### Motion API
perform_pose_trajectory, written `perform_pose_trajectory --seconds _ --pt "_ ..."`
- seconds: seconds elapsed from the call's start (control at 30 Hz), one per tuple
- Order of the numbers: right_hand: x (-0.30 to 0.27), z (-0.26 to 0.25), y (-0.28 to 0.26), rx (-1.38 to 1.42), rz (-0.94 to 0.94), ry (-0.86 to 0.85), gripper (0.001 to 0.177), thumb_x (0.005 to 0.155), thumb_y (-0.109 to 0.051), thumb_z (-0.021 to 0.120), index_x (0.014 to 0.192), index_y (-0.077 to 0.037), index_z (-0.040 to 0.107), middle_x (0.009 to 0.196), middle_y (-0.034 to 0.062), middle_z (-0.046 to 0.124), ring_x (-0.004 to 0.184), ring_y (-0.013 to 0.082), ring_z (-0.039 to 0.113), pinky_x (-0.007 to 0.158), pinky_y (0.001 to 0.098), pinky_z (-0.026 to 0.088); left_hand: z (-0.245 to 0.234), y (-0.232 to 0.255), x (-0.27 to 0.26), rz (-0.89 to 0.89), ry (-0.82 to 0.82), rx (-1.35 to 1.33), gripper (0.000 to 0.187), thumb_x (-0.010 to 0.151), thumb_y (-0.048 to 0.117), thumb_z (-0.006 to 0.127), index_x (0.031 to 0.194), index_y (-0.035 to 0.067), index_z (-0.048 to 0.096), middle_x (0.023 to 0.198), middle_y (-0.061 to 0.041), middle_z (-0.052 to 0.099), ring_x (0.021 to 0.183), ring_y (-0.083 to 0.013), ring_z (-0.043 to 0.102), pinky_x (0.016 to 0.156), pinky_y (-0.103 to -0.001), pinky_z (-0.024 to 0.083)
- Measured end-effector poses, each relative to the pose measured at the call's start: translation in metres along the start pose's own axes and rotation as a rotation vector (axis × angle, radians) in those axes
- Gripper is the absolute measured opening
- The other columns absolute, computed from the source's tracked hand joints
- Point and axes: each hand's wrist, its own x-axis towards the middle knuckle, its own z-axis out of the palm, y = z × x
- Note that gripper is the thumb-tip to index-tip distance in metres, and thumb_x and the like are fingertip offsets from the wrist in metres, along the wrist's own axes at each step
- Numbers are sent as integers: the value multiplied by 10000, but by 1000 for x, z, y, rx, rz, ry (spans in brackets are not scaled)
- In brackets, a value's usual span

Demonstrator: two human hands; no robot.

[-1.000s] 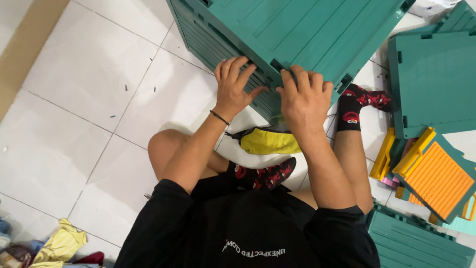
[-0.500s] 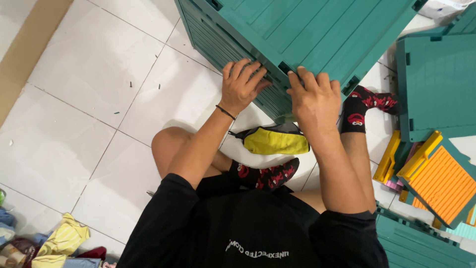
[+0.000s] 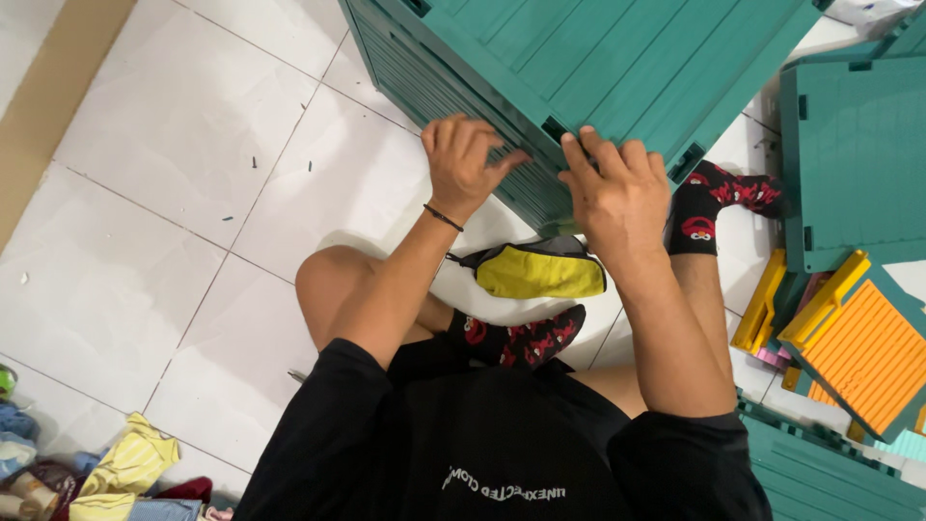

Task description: The person sits on the floor and assembles a green plastic crate by unfolding its sides and securing the latches. They wipe the interior with a yellow cloth, then insert a yellow drawer into the bottom of the crate.

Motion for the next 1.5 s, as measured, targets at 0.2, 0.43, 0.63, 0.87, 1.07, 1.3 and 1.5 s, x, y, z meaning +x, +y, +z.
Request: perform_pose_trajectory --seconds 0.2,0.43,0.63,0.87,1.07,1.3,1.5 --pt "0 -4 6 24 -25 -29 472 818 -223 851 1276 -149 763 1273 -4 700 941 216 592 785 359 468 4 -2 -4 -151 -138 -181 412 699 268 940 941 90 658 997 -43 653 1034 -288 623 929 -433 497" --pt "18 -13 -5 13 56 -105 462 896 -266 863 1297 -72 742 1205 42 696 960 246 619 843 424 474 -27 -66 6 -455 -46 -313 717 773 288 971 1315 59 562 1425 -137 542 1365 -340 523 1150 -444 466" --pt "111 36 -14 312 -169 39 530 961 -217 789 1446 -90 614 1504 137 578 1384 352 539 1116 544 393 -30 -143 41 -315 -10 -244 1059 809 197 967 1605 116 272 1680 -166 213 1566 -359 242 1288 -460 302" --pt "196 109 -31 439 15 -312 507 1082 -282 460 1578 -187 423 1663 103 321 1535 375 239 1180 660 164 -7 -216 103 -414 45 -227 634 1057 202 706 1608 144 397 1690 -166 346 1598 -332 318 1323 -419 317" --pt "197 118 -27 430 53 -496 585 1070 -426 269 1619 -225 302 1701 30 192 1565 324 126 1219 642 31 5 -224 108 -687 21 -591 498 1045 455 568 1345 63 633 1215 -98 730 1149 -203 667 1007 -316 520" --pt "194 121 -30 381 36 -501 583 1078 -416 263 1620 -202 287 1702 35 190 1561 332 123 1207 659 41 19 -227 100 -766 154 -766 394 1040 333 643 1268 12 667 1137 -72 722 1064 -159 655 945 -294 532" --pt "192 115 -39 457 109 -364 489 1110 -324 397 1577 -179 410 1686 55 312 1574 317 257 1256 626 136 36 -250 94 -665 189 -475 343 1052 296 642 1256 24 679 1108 -65 743 999 -145 665 924 -289 553"
